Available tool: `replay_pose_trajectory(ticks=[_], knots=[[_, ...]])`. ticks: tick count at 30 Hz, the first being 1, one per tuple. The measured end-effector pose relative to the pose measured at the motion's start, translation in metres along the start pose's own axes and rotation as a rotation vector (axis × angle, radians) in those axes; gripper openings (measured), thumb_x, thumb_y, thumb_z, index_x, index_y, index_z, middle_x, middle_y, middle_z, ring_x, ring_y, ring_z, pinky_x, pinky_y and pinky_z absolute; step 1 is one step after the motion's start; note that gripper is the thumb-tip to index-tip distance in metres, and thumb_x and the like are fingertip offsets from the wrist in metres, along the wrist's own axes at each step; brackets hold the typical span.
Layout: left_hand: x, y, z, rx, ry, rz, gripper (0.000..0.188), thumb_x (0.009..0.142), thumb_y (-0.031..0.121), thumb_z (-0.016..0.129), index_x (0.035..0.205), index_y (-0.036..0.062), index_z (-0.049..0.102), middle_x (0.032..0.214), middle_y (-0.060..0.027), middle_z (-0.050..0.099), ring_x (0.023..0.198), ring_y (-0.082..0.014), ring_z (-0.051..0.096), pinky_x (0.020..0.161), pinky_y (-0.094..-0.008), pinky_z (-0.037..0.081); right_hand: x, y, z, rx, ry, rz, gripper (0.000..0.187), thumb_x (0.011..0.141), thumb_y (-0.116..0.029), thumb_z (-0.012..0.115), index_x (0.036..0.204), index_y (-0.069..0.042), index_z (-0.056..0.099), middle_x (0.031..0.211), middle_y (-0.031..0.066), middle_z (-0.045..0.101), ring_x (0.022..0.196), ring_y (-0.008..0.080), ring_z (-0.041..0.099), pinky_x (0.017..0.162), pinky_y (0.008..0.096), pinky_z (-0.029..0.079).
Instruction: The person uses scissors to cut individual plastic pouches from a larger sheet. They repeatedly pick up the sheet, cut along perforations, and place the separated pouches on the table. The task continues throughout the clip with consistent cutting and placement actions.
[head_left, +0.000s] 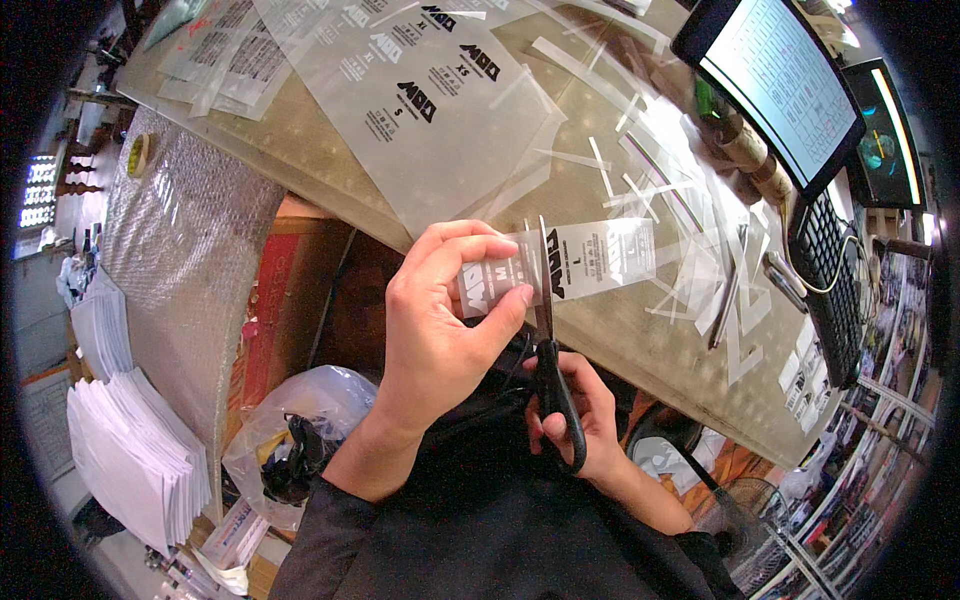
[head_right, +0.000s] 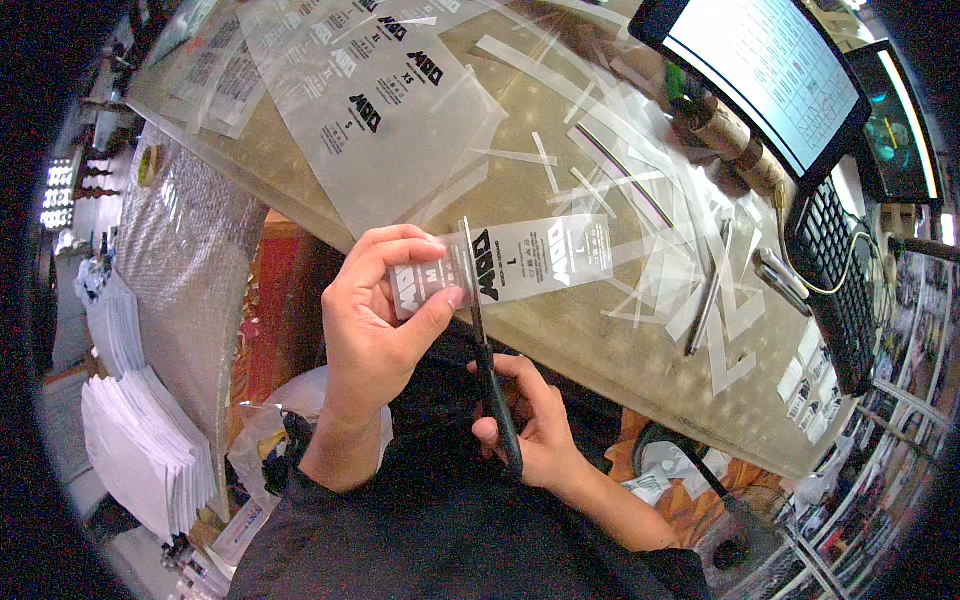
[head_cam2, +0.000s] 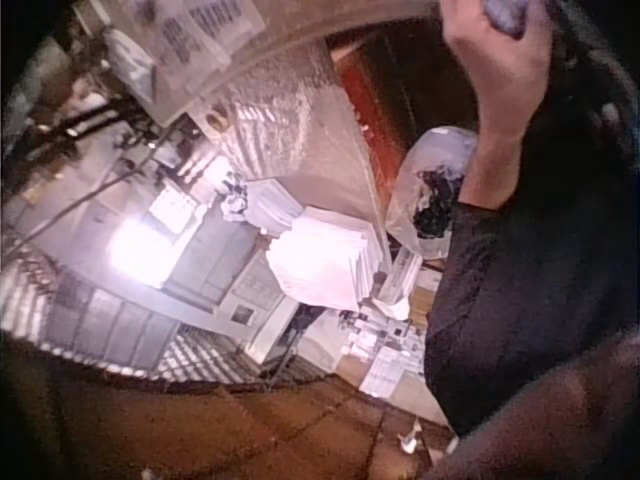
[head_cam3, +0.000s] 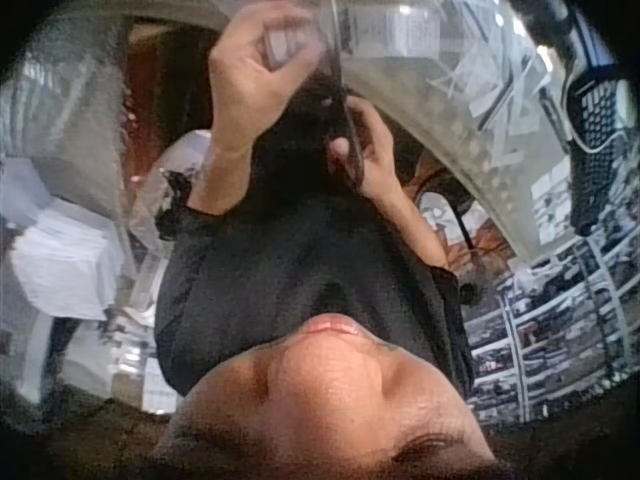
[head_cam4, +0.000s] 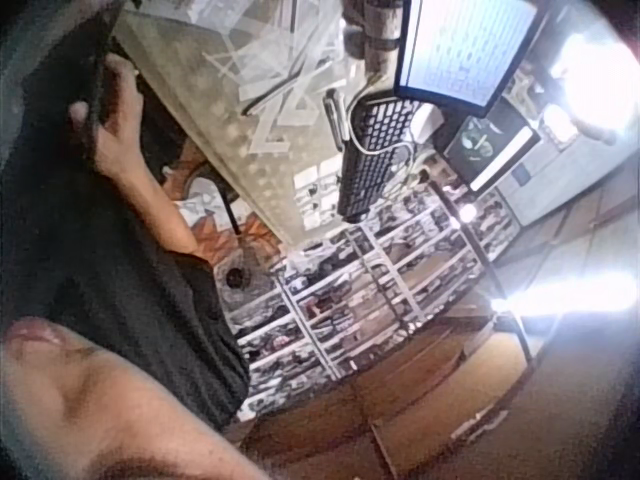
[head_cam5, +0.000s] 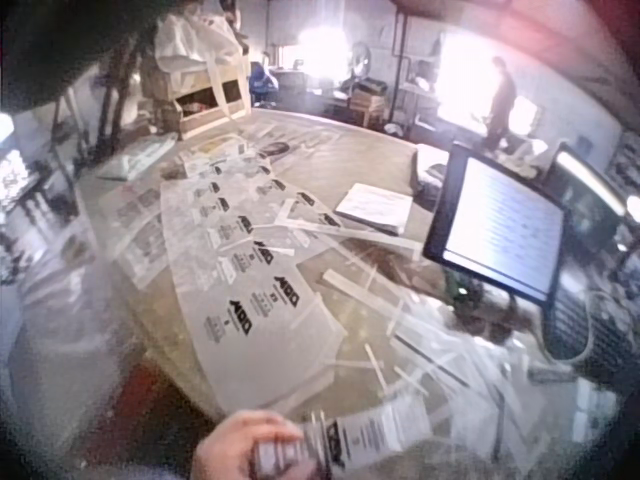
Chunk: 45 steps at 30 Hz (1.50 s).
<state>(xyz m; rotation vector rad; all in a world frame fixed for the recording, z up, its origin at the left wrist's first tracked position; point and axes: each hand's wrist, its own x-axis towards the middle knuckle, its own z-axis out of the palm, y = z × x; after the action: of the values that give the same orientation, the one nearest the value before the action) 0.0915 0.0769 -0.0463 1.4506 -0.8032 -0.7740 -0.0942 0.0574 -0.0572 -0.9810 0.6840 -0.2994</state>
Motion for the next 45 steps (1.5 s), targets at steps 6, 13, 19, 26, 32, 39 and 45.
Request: replay_pose_trajectory(ticks=[6, 13, 19, 26, 32, 39, 45], knots=[[-0.001, 0.001, 0.001, -0.032, 0.007, -0.010, 0.029, 0.072, -0.009, 0.065, 0.099, -0.0044, 0.057, 0.109, -0.0091, 0.049, 0.098, -0.0136, 0.052, 0.084, -0.0259, 0.046, -0.002, 0.000, -0.001, -0.043, -0.001, -0.021, 0.055, 0.081, -0.025, 0.069, 0.122, 0.000, 0.042, 0.067, 0.0026, 0.056, 0.052, 0.0080, 0.052, 0.046, 0.0221, 0.041], [0.000, 0.003, 0.002, 0.015, 0.005, 0.015, 0.029, 0.072, -0.009, 0.065, 0.099, -0.0040, 0.057, 0.109, -0.0094, 0.049, 0.098, -0.0135, 0.052, 0.084, -0.0261, 0.045, -0.003, -0.001, 0.000, -0.015, 0.013, -0.018, 0.053, 0.081, -0.021, 0.069, 0.121, -0.001, 0.042, 0.066, 0.0021, 0.056, 0.050, 0.0081, 0.053, 0.043, 0.0221, 0.041], [0.001, 0.004, 0.003, 0.025, 0.022, 0.035, 0.028, 0.071, -0.009, 0.064, 0.097, -0.0034, 0.059, 0.107, -0.0095, 0.051, 0.096, -0.0133, 0.053, 0.082, -0.0255, 0.045, -0.005, -0.007, 0.002, -0.083, 0.041, 0.023, 0.049, 0.081, -0.018, 0.068, 0.120, -0.001, 0.044, 0.068, 0.0022, 0.056, 0.050, 0.0077, 0.053, 0.043, 0.0217, 0.041], [0.000, 0.014, 0.008, -0.050, 0.062, 0.084, 0.038, 0.074, -0.008, 0.061, 0.109, -0.0009, 0.050, 0.102, -0.0082, 0.051, 0.093, -0.0139, 0.055, 0.080, -0.0256, 0.046, -0.017, -0.014, -0.012, 0.048, 0.128, -0.008, 0.052, 0.080, -0.024, 0.070, 0.119, -0.001, 0.043, 0.076, 0.0032, 0.055, 0.051, 0.0088, 0.053, 0.043, 0.0226, 0.046], [-0.001, 0.019, 0.010, -0.167, 0.038, 0.037, 0.028, 0.074, -0.011, 0.060, 0.095, 0.0014, 0.045, 0.097, -0.0087, 0.052, 0.087, -0.0109, 0.054, 0.077, -0.0237, 0.045, -0.031, -0.020, -0.021, 0.046, 0.176, -0.018, 0.056, 0.079, -0.028, 0.071, 0.119, -0.002, 0.043, 0.070, 0.0032, 0.055, 0.051, 0.0105, 0.054, 0.044, 0.0237, 0.046], [-0.003, 0.021, 0.015, 0.064, -0.033, 0.124, 0.015, 0.075, -0.008, 0.060, 0.088, -0.0012, 0.057, 0.092, -0.0086, 0.055, 0.084, -0.0094, 0.053, 0.074, -0.0209, 0.043, -0.042, -0.019, -0.033, 0.032, 0.151, -0.012, 0.056, 0.076, -0.024, 0.073, 0.119, -0.002, 0.044, 0.069, 0.0030, 0.055, 0.050, 0.0094, 0.054, 0.043, 0.0225, 0.044], [-0.007, 0.027, 0.027, 0.058, -0.067, 0.108, 0.016, 0.075, -0.009, 0.059, 0.089, -0.0003, 0.059, 0.090, -0.0065, 0.054, 0.083, -0.0082, 0.052, 0.072, -0.0201, 0.042, -0.052, -0.016, -0.041, 0.055, 0.097, 0.010, 0.056, 0.076, -0.024, 0.074, 0.118, -0.002, 0.044, 0.066, 0.0021, 0.054, 0.050, 0.0080, 0.052, 0.041, 0.0219, 0.042]])
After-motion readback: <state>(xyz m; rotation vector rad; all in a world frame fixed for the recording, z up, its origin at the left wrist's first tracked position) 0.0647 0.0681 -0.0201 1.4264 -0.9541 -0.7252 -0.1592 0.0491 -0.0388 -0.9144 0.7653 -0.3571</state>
